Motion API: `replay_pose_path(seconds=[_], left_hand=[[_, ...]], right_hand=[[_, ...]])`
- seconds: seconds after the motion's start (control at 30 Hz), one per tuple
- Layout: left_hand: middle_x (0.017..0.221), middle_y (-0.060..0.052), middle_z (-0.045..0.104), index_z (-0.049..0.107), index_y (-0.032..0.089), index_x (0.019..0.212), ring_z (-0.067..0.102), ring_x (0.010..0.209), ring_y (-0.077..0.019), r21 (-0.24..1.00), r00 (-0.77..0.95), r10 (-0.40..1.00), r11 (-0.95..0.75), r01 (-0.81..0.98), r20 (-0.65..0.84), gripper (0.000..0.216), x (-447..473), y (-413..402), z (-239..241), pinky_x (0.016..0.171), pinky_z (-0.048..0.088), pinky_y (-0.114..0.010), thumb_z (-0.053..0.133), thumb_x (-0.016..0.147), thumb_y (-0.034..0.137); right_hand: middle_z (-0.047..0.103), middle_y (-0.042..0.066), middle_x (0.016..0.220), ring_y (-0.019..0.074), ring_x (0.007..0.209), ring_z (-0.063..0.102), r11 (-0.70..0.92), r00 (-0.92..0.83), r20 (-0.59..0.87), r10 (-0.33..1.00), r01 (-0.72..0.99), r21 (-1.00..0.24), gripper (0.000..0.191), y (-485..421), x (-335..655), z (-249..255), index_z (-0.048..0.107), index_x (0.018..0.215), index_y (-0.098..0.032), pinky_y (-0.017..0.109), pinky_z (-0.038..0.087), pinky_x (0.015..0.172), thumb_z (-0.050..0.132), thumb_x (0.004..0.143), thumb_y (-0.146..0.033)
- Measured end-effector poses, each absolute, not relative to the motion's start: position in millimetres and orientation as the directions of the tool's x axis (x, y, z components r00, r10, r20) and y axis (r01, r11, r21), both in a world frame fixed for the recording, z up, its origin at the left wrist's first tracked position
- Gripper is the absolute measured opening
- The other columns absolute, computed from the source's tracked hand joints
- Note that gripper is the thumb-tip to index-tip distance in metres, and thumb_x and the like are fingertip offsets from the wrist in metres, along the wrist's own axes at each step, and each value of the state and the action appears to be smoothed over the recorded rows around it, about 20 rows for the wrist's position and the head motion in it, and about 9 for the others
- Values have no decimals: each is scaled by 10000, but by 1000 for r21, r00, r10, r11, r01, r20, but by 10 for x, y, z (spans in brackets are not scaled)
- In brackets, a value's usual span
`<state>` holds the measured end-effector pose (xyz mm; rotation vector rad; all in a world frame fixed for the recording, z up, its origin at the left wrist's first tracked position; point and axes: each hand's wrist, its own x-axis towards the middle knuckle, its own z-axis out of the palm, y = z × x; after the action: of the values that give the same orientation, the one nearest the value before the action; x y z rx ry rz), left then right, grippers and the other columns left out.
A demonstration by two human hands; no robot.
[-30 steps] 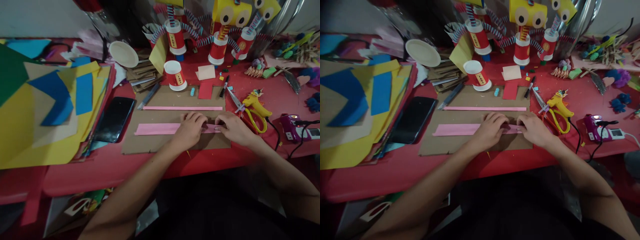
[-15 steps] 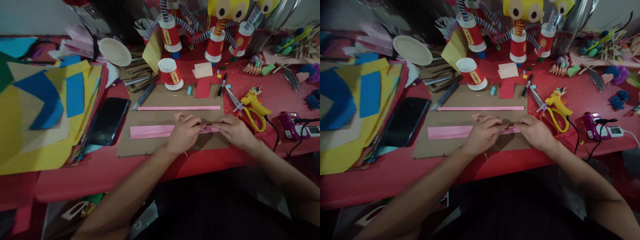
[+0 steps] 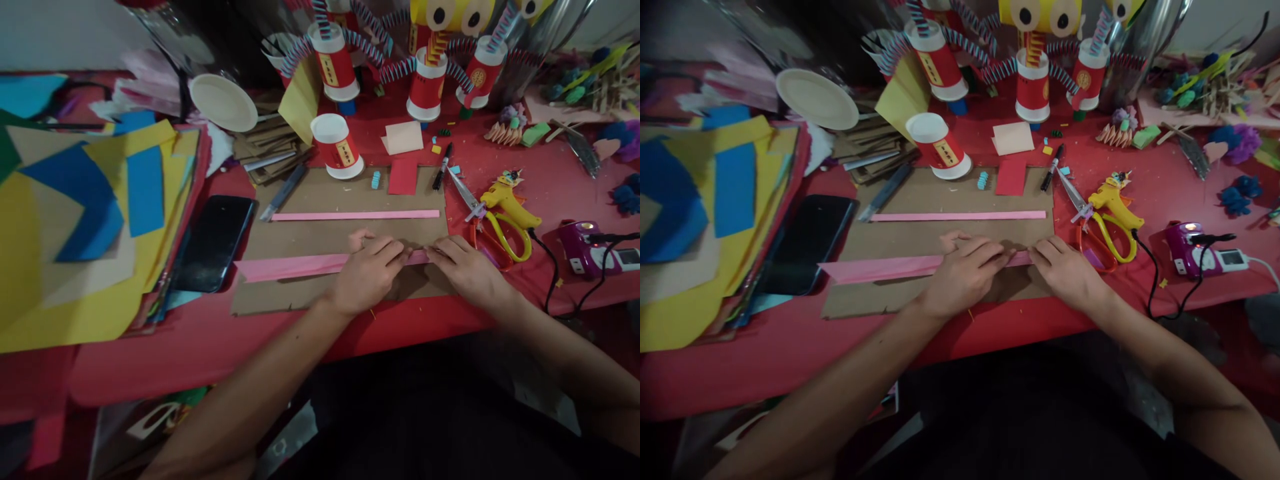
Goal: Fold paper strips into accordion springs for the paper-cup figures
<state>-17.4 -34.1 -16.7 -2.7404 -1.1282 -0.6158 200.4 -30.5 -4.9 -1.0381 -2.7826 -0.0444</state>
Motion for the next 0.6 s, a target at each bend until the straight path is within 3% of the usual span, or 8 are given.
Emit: replay_pose_path(seconds=[0.17, 0.37, 0.6], left_hand=[[821, -16, 682, 664, 215, 1010, 581, 846, -190, 79, 644, 669, -714, 696, 370, 290, -181, -347, -172, 839, 345, -430, 416, 920, 95], [937, -74, 676, 673, 141, 1027, 549, 884, -209, 54, 705, 623, -761, 647, 339, 271, -177, -329, -173, 785, 427, -372, 426, 921, 106], [965, -81, 656, 683, 188, 1076, 541, 910, -217, 105, 680, 674, -728, 678, 288, 304, -200, -324, -174, 780, 474, -363, 461, 893, 93]], right_hand=[[662, 144, 1040, 244, 955, 572, 722, -707, 158, 689, 689, -65, 351, -339, 2007, -117, 656, 1151, -124, 400, 560, 810, 407, 913, -56], [673, 138, 994, 227, 890, 573, 731, -699, 258, 667, 682, -42, 325, -344, 2060, -125, 673, 1107, -111, 365, 551, 762, 398, 935, -93], [635, 129, 991, 244, 912, 546, 632, -621, 142, 771, 774, -42, 348, -398, 2072, -78, 653, 1186, -181, 326, 513, 660, 462, 909, -93]])
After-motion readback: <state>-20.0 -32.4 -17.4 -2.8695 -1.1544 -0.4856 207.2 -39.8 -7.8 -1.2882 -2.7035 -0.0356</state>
